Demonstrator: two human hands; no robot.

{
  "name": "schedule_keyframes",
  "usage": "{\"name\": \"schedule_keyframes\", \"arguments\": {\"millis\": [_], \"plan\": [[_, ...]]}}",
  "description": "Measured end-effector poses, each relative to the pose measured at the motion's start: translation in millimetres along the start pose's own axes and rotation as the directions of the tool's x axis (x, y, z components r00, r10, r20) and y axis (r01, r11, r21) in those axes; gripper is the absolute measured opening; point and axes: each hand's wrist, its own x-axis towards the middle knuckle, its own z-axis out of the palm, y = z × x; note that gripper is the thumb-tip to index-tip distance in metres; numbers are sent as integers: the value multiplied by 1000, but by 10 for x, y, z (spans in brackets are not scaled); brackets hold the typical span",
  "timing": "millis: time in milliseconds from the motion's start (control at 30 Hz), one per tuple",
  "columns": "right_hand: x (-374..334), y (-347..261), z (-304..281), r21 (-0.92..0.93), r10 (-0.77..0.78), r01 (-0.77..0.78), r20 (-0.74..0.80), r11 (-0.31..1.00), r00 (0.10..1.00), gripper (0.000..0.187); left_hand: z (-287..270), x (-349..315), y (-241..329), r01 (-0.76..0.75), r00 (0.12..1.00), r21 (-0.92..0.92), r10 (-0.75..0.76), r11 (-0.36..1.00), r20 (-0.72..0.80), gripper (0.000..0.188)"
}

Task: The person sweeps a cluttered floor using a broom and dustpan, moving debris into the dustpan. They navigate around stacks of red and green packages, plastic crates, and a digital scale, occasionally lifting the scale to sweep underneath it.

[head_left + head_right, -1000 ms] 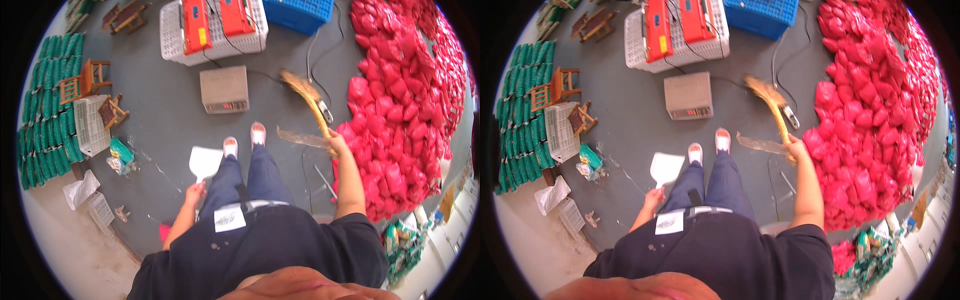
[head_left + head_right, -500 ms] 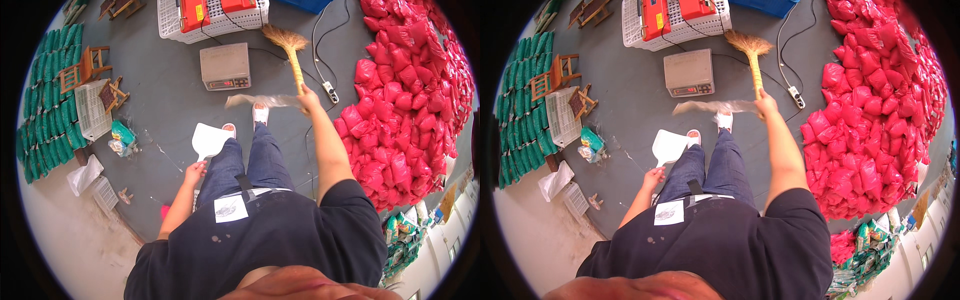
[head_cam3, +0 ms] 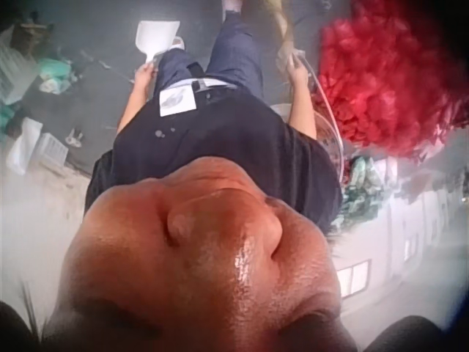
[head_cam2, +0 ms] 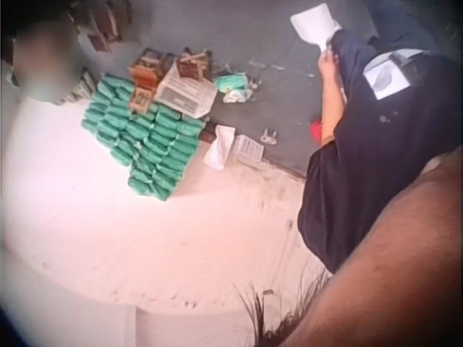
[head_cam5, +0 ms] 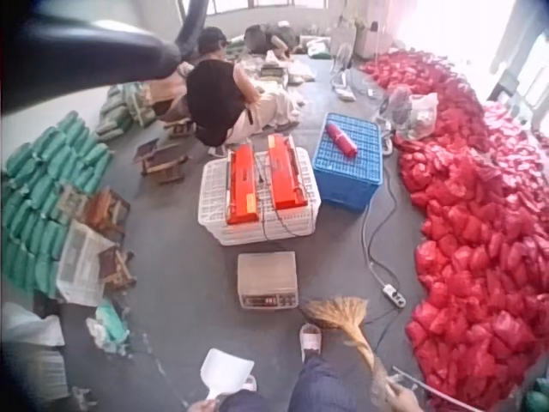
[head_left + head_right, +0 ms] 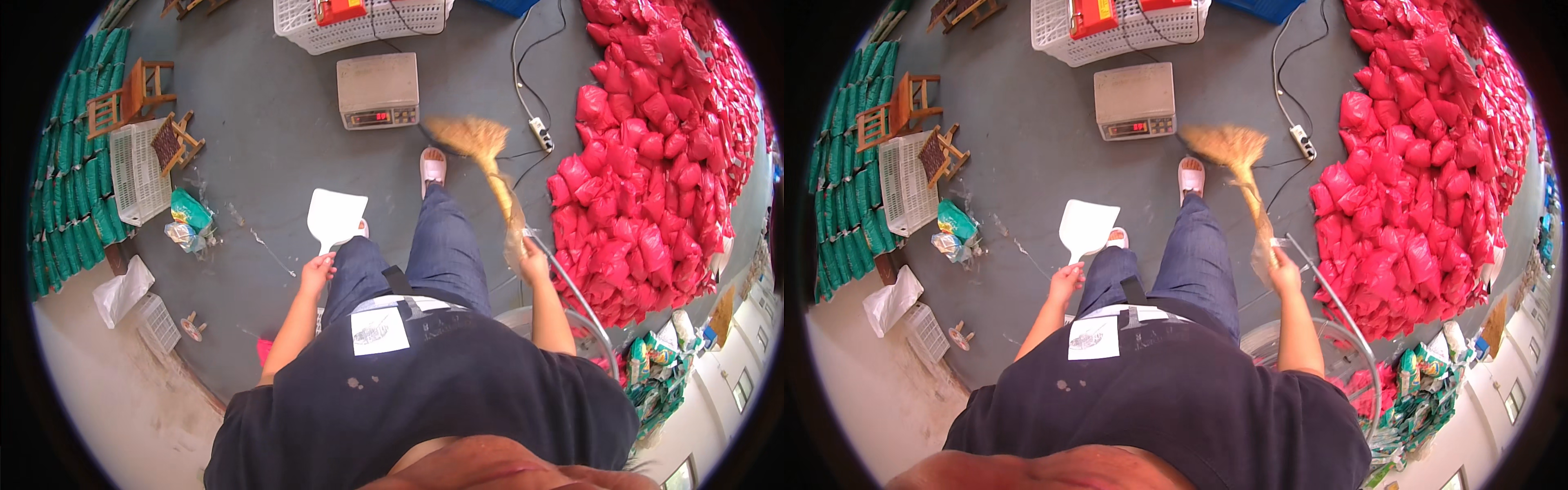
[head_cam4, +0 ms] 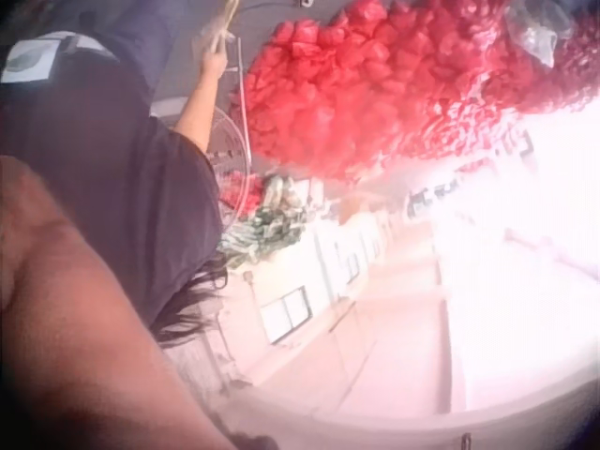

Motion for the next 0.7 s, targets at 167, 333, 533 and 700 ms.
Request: {"name": "schedule_keyframes", "arguments": {"millis": [167,333,533,700], "plan": [[55,-436,650,658,204,-133,-32,741,978,52,-753,76,-369,-100,992,126,90,987,83,22],[-134,-669,1454,898,355,-147,-11,415,935,41,-1833,-69,-1043,-183,983,194,181,964,33,20],[-631,-1083,2192,983,537,-88,-12,159,843,21,-2836,-249,-2010,1,983,97,17,995,-185,22],[-193,-998,2321,969,562,-233,239,-83,792,14,-2953,-293,-2296,20,979,-73,-35,997,-202,18]]}}
